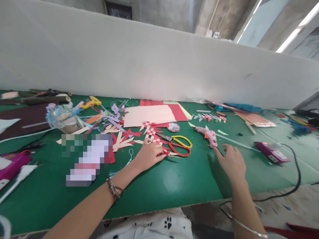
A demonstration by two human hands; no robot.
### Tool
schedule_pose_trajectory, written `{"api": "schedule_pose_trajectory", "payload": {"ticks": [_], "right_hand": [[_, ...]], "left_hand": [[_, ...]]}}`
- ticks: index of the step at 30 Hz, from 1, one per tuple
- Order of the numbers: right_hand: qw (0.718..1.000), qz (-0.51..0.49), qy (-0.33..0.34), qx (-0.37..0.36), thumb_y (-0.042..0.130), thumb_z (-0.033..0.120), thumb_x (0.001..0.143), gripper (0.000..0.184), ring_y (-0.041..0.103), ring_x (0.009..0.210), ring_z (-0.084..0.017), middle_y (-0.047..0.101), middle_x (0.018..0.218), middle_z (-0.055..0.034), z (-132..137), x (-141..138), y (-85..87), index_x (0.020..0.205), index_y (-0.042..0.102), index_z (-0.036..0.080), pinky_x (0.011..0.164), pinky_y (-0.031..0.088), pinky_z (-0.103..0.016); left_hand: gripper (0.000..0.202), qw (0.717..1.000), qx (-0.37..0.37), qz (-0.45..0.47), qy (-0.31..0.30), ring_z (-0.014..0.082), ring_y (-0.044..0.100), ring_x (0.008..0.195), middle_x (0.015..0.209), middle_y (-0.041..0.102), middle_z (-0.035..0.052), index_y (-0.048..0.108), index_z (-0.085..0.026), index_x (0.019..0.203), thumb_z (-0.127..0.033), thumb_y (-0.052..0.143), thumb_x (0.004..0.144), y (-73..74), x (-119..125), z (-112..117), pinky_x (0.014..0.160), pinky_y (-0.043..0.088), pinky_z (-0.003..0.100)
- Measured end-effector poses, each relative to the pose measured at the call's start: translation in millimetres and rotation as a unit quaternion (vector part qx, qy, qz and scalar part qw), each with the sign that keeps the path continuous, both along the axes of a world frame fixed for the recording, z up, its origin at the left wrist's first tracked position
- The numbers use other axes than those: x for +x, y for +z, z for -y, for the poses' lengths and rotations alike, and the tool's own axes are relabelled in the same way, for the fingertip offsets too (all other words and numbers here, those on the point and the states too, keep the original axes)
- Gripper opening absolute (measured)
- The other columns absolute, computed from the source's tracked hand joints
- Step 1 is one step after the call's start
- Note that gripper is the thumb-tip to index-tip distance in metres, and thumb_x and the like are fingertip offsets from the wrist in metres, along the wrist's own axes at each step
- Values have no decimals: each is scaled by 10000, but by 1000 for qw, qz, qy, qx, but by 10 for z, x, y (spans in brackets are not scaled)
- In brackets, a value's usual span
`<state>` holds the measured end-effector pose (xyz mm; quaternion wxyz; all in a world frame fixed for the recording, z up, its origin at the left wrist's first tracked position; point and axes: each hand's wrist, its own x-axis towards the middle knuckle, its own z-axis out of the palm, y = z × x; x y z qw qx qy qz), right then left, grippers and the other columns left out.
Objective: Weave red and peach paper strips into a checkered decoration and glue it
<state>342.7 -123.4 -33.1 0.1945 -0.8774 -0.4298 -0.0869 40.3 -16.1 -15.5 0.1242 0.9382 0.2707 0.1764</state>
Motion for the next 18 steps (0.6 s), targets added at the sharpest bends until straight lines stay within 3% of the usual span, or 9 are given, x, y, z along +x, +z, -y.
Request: {"api": "schedule_pose_trajectory", "payload": {"ticks": [2,6,11,15,18], "right_hand": [[997,-20,-15,-76,367,583,797,546,562,916,-297,596,962,-166,-68,165,-83,1032,565,131,699,435,-369],[983,-38,2,-181,368,526,807,482,590,863,-286,609,957,-159,-276,327,-133,987,581,133,655,414,-341],[984,-62,30,-166,478,416,747,429,592,861,-262,626,968,-132,-438,411,-116,1061,529,129,625,394,-292],[983,-75,38,-161,433,410,763,315,595,777,-233,636,859,-108,-511,421,-105,859,591,155,587,376,-274],[985,-75,26,-151,389,371,788,314,594,773,-235,636,857,-133,-558,417,-98,845,592,139,588,370,-277]], "left_hand": [[353,1000,-11,-1,-3,134,558,675,716,648,-3,628,-183,681,-350,397,890,-10,4,1,810,243,368],[263,999,-40,11,-28,144,594,775,880,687,0,656,-245,882,-334,409,891,-37,-9,-24,846,261,361],[238,997,-68,29,-29,163,611,844,939,695,5,652,-241,927,-333,439,874,-65,-4,-67,759,376,291],[244,997,-74,25,-8,171,633,812,915,703,16,657,-223,921,-331,445,866,-91,-3,-66,663,419,255],[255,997,-70,27,5,167,641,784,898,709,14,661,-226,927,-333,437,872,-89,-14,-60,664,426,250]]}}
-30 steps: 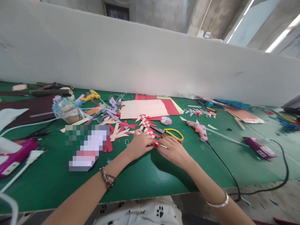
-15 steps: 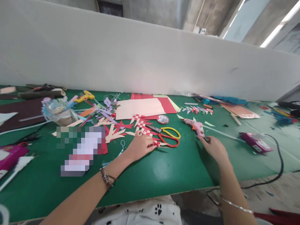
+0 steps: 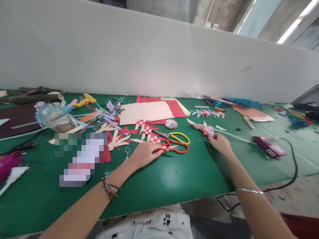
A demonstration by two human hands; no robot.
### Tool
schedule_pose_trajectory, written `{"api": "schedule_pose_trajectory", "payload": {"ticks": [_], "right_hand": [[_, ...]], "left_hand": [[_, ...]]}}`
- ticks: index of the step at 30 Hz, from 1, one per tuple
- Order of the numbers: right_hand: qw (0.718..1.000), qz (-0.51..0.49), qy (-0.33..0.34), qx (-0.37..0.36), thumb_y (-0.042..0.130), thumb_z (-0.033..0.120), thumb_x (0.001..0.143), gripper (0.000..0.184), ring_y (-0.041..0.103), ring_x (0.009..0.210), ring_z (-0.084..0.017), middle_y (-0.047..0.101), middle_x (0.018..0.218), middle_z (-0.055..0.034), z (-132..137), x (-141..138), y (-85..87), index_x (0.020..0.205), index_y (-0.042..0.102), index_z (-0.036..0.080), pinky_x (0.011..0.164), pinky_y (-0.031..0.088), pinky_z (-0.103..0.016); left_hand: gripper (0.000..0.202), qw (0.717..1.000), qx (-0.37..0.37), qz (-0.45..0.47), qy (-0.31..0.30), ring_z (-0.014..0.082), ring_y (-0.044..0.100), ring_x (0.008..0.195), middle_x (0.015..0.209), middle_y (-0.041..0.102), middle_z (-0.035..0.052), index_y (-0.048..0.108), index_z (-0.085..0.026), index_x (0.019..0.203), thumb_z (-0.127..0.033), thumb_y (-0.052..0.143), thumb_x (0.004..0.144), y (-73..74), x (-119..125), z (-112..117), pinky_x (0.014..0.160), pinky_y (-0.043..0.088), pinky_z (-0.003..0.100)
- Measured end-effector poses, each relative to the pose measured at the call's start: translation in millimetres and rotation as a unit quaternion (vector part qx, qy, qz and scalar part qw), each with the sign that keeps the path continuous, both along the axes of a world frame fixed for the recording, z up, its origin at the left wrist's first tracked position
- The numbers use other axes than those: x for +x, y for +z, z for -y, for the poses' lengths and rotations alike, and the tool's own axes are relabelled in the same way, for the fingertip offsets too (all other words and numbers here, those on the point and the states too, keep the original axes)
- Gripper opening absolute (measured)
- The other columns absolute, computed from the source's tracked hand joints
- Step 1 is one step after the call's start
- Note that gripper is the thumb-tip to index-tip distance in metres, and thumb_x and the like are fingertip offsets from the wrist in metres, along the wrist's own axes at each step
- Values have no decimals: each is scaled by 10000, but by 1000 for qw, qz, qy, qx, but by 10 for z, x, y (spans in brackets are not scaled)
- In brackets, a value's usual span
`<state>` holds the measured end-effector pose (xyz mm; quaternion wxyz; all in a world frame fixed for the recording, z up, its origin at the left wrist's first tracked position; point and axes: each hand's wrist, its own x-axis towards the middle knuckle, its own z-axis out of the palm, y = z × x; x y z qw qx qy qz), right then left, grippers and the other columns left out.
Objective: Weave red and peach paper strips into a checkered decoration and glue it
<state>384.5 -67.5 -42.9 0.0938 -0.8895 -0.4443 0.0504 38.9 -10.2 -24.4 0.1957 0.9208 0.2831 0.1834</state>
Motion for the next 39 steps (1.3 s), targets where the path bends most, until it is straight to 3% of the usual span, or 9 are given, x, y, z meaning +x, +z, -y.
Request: {"api": "schedule_pose_trajectory", "payload": {"ticks": [4,8,11,14,16,19,21,29,39], "right_hand": [[1000,7,-19,15,399,341,791,316,588,798,-256,624,902,-181,1,32,15,912,564,101,605,373,-287],[999,6,-28,41,395,346,799,332,577,735,-227,620,855,-143,139,61,77,998,514,108,578,368,-269],[998,3,-6,66,383,382,805,293,544,660,-201,604,768,-86,333,-18,150,907,534,153,560,353,-265],[989,4,25,149,397,498,795,360,505,595,-185,572,686,-48,563,-223,212,831,546,172,539,337,-268],[976,29,41,212,445,553,761,432,523,654,-205,587,753,-62,709,-410,227,914,551,163,571,358,-282],[955,92,44,280,466,596,748,525,544,772,-242,598,871,-100,877,-702,200,1023,537,155,600,387,-302],[940,137,52,309,482,583,759,531,546,743,-232,592,850,-100,947,-867,158,1055,533,146,577,395,-296],[864,269,191,381,611,403,764,416,570,657,-142,599,821,-60,936,-1148,17,1081,506,156,568,432,-216],[852,287,234,369,605,398,776,363,565,648,-120,587,783,-46,863,-1217,-39,1019,518,142,553,421,-191]], "left_hand": [[261,1000,-15,-10,-9,168,636,800,923,705,20,664,-212,931,-333,439,875,53,3,-14,663,420,243],[298,998,-21,-36,-37,164,622,779,890,697,32,665,-193,914,-332,402,891,123,22,-47,646,396,236],[326,996,-14,-64,-57,145,586,657,732,669,25,663,-182,797,-325,386,893,175,27,-66,590,359,232],[351,994,-3,-87,-66,131,528,571,618,609,12,622,-171,684,-313,378,893,233,33,-82,550,322,235],[361,992,-5,-94,-78,129,519,574,622,598,12,604,-166,671,-299,360,901,265,43,-96,553,321,236],[368,989,-15,-99,-107,138,543,638,696,622,25,612,-166,721,-291,326,916,278,62,-129,589,348,233],[359,988,-12,-103,-112,151,563,694,764,644,38,629,-169,799,-310,321,919,251,70,-153,604,365,234],[316,989,28,-100,-106,159,606,776,876,685,48,651,-185,932,-327,369,911,100,86,-187,649,393,233],[289,992,46,-90,-74,145,579,635,714,674,25,673,-184,809,-333,434,878,115,101,-162,544,327,226]]}}
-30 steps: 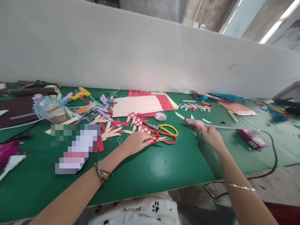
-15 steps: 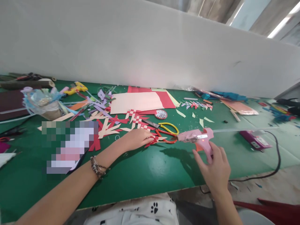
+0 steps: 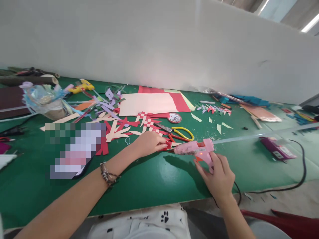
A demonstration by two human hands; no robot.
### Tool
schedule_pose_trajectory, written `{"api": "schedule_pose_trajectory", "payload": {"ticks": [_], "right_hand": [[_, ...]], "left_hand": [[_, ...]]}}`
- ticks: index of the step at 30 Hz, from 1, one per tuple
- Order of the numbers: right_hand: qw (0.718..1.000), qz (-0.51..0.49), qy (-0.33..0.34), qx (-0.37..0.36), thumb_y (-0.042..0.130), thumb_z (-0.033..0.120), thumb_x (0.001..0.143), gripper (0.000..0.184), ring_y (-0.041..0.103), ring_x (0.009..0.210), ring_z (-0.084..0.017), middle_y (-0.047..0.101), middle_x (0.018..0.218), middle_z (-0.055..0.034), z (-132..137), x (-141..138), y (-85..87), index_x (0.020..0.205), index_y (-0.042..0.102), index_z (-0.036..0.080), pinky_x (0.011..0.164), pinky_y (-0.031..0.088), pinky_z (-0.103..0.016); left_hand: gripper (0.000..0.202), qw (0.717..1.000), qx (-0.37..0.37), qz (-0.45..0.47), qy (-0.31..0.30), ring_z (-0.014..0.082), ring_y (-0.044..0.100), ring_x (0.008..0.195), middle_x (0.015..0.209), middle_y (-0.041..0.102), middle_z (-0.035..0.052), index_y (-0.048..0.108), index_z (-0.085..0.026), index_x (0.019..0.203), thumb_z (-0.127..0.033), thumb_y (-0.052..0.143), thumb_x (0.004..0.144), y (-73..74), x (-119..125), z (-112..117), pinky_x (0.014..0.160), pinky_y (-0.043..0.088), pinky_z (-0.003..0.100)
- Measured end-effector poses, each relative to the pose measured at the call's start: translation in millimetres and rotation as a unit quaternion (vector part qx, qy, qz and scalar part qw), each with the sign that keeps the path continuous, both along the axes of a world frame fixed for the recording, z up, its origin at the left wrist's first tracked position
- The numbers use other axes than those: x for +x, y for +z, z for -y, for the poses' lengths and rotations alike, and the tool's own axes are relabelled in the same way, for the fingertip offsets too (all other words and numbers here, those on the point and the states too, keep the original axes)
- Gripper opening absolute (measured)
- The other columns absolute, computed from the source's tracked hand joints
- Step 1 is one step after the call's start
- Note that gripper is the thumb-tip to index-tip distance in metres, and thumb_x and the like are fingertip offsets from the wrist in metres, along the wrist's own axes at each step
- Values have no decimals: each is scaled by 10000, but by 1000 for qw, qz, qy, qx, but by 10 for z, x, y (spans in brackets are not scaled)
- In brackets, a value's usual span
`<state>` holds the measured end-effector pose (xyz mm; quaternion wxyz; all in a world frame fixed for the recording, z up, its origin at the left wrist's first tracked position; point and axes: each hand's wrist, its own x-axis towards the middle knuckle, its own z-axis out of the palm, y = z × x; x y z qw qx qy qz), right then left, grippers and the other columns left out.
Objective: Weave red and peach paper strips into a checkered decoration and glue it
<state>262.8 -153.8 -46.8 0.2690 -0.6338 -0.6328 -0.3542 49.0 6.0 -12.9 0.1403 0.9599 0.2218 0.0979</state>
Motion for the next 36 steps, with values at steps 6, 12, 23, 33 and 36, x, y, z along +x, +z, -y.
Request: {"api": "schedule_pose_trajectory", "payload": {"ticks": [6,12,23,33,36], "right_hand": [[998,52,-12,22,618,378,770,354,563,660,-127,593,780,-50,-28,-20,-8,1012,532,134,575,422,-199],[996,84,0,19,609,344,784,289,561,672,-134,593,778,-63,-29,-32,12,957,563,117,617,423,-214],[992,102,-53,-55,529,374,825,295,588,705,-149,618,856,-88,33,-2,-56,1020,566,156,631,430,-225],[991,121,-37,-40,531,346,838,258,581,676,-136,629,820,-76,11,-22,-4,979,572,133,608,420,-218],[990,129,-40,-44,532,341,834,251,593,693,-141,635,825,-75,16,-13,-9,981,568,140,617,426,-216]], "left_hand": [[293,1000,-4,-1,-4,146,562,623,669,651,25,651,-173,725,-309,438,873,4,31,10,540,322,231],[278,999,-19,-3,-27,154,576,712,756,660,31,634,-177,764,-295,415,889,-45,66,0,600,357,231],[253,999,-11,14,-32,145,565,719,803,609,33,636,-165,790,-268,427,888,-69,96,-13,592,358,234],[245,999,10,7,-32,133,550,693,771,582,23,625,-162,779,-268,432,887,-82,93,-7,566,343,226],[243,999,21,9,-32,133,556,692,768,593,21,622,-167,783,-273,430,887,-95,97,-5,564,341,227]]}}
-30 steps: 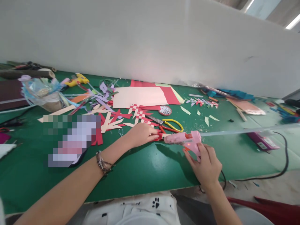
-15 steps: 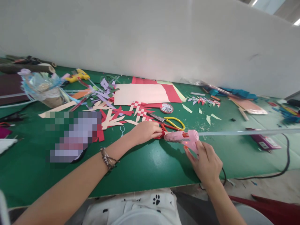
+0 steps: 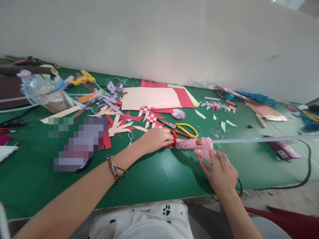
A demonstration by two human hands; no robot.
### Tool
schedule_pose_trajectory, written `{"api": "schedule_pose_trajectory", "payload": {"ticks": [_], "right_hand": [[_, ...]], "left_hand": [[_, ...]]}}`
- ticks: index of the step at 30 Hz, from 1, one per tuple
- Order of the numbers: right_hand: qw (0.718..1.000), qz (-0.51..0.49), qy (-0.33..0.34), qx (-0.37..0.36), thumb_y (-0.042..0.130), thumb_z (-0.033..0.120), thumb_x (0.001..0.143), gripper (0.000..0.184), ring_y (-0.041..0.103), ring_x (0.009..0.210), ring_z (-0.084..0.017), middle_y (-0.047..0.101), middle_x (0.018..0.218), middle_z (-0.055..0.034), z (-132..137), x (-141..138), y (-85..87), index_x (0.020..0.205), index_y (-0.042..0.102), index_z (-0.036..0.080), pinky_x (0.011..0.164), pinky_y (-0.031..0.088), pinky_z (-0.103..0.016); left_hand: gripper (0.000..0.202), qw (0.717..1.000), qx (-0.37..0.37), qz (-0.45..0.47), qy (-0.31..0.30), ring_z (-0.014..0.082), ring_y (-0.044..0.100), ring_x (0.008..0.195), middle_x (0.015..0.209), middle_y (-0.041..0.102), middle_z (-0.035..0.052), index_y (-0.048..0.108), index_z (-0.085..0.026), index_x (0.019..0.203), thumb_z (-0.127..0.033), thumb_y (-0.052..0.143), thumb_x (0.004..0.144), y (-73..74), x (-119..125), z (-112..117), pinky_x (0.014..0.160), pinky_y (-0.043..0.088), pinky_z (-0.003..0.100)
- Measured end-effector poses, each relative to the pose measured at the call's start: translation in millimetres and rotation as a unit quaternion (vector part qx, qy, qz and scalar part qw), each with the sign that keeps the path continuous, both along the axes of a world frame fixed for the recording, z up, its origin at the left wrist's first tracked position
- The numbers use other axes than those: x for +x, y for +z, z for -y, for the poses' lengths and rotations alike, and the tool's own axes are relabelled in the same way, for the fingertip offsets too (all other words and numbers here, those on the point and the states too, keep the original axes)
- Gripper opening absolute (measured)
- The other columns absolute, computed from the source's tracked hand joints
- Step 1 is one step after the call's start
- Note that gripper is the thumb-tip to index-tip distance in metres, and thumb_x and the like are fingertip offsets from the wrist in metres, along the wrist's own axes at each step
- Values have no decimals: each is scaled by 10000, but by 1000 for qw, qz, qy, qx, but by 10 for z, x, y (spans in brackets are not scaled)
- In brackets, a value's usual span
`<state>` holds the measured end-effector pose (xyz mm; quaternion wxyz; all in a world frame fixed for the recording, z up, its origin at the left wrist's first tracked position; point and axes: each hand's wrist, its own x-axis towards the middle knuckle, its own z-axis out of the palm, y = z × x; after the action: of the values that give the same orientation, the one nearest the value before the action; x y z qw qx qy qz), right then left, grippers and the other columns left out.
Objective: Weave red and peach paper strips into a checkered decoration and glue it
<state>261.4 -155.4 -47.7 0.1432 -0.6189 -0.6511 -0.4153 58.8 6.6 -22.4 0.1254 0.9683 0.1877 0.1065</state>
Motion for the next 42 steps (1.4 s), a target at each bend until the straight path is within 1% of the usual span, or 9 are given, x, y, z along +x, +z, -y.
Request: {"api": "schedule_pose_trajectory", "payload": {"ticks": [4,8,14,22,30,36,39,42], "right_hand": [[1000,-1,-2,0,530,324,831,244,598,673,-138,639,818,-75,7,12,-21,982,561,135,601,426,-210],[1000,-12,-16,-20,497,318,840,245,607,700,-146,640,860,-83,29,22,-49,1010,565,154,620,430,-217],[999,-29,-2,-21,498,284,840,260,601,724,-141,635,873,-82,52,26,-50,1042,564,135,632,423,-213],[1000,-16,6,-21,492,271,847,260,592,696,-140,632,850,-77,60,27,-44,1058,538,128,621,424,-216],[999,-38,-1,-29,480,278,857,226,595,713,-149,642,880,-85,82,24,-45,1024,566,152,630,416,-229],[1000,-18,4,-22,498,284,850,235,594,709,-146,634,871,-85,88,31,-51,1032,549,144,635,424,-229],[999,-32,-8,-19,503,307,843,263,594,707,-153,621,876,-88,96,42,-50,1057,527,157,617,426,-236],[998,-62,-5,7,538,326,822,311,588,725,-169,602,863,-96,102,67,-41,1073,508,145,608,428,-243]], "left_hand": [[238,1000,11,-2,-1,136,563,697,756,607,14,619,-171,774,-273,435,884,-4,7,2,561,340,234],[273,1000,17,4,0,131,558,671,732,606,11,616,-172,745,-279,412,892,-4,6,7,546,333,237],[301,1000,23,2,-12,135,555,682,751,618,14,639,-189,767,-272,382,899,7,4,21,524,307,239],[295,1000,22,11,-15,135,551,685,741,625,12,619,-178,722,-277,404,896,-11,10,13,532,307,246],[298,1000,16,19,-10,132,550,678,744,632,13,619,-177,719,-284,404,896,-15,6,13,530,314,248],[295,1000,21,12,-2,136,551,667,709,630,12,610,-171,690,-286,425,888,-7,14,17,522,305,244],[292,1000,12,11,-1,138,555,669,709,635,13,616,-172,684,-290,437,883,11,7,20,524,307,242],[273,1000,-1,18,3,138,565,675,725,650,12,633,-178,712,-287,447,879,26,-5,17,543,319,241]]}}
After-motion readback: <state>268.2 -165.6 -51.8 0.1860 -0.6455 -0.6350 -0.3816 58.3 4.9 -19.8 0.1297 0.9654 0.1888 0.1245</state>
